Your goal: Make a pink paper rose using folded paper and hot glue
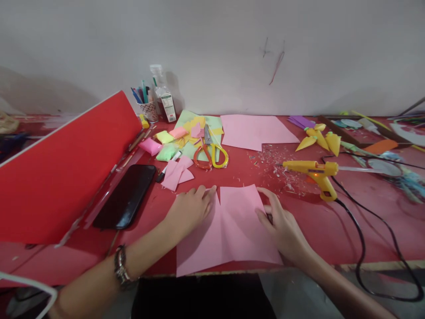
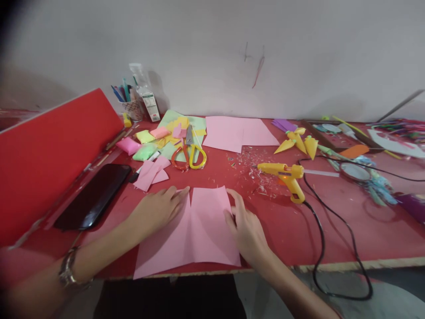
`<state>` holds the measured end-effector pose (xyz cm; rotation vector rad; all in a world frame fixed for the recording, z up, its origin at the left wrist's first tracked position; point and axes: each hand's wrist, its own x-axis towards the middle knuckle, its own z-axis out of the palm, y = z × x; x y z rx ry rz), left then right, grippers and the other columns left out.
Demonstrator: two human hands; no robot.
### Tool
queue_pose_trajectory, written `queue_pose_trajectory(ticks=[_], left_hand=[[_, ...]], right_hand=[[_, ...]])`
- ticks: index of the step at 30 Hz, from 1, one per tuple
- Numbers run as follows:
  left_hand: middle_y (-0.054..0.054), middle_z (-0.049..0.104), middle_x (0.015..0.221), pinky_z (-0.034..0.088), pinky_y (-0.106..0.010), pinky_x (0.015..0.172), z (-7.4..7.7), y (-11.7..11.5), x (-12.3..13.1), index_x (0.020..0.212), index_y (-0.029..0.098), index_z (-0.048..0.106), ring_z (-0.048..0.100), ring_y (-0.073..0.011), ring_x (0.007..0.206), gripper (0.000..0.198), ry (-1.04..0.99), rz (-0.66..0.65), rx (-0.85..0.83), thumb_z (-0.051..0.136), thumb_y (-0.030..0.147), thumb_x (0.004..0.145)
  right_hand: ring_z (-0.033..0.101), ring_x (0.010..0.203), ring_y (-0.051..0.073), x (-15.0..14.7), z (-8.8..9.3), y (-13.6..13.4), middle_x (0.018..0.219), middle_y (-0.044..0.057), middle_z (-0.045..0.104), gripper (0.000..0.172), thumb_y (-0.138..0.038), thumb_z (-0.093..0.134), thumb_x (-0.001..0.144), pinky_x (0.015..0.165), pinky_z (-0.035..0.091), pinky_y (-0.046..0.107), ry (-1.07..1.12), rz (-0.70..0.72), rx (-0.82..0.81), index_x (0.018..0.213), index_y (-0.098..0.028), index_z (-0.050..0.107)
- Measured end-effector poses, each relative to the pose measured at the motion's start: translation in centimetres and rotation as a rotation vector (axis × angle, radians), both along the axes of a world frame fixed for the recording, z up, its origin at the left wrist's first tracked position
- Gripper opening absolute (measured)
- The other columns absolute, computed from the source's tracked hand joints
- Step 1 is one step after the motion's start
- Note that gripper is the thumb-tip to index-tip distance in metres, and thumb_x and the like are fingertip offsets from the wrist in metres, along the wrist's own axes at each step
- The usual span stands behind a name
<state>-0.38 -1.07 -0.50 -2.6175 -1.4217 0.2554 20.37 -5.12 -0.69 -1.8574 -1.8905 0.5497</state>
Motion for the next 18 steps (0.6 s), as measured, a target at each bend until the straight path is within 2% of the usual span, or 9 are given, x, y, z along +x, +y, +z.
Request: queue_pose_trajectory(ticks=[8, 18], left_hand=[[-0.008, 0.056, 0.084, 0.042, -0.026, 0.050, 0.5, -0.2, 0.2, 0.130, 0.018, 0.032, 0.058, -0.0200, 0.071, 0.042, -0.005, 0.016, -0.011, 0.024, 0.025, 0.089], [-0.008, 0.055, 0.084, 0.040, -0.025, 0.047, 0.4, -0.2, -0.1, 0.130, 0.019, 0.031, 0.057, -0.0186, 0.065, 0.042, 0.008, 0.009, 0.008, 0.024, 0.027, 0.089]], right_hand=[[0.060, 0.055, 0.020, 0.9, -0.3, -0.5, 0.060, 0.001, 0.061, 0.043, -0.033, 0.031, 0.077, 0.051, 0.041, 0.028, -0.070, -0.070, 0.051, 0.116, -0.014, 0.038], [0.063, 0.060, 0.024, 1.9, -0.7, -1.4, 0.065, 0.005, 0.065, 0.042, -0.034, 0.030, 0.078, 0.050, 0.044, 0.032, -0.125, -0.094, 0.119, 0.113, -0.014, 0.041]])
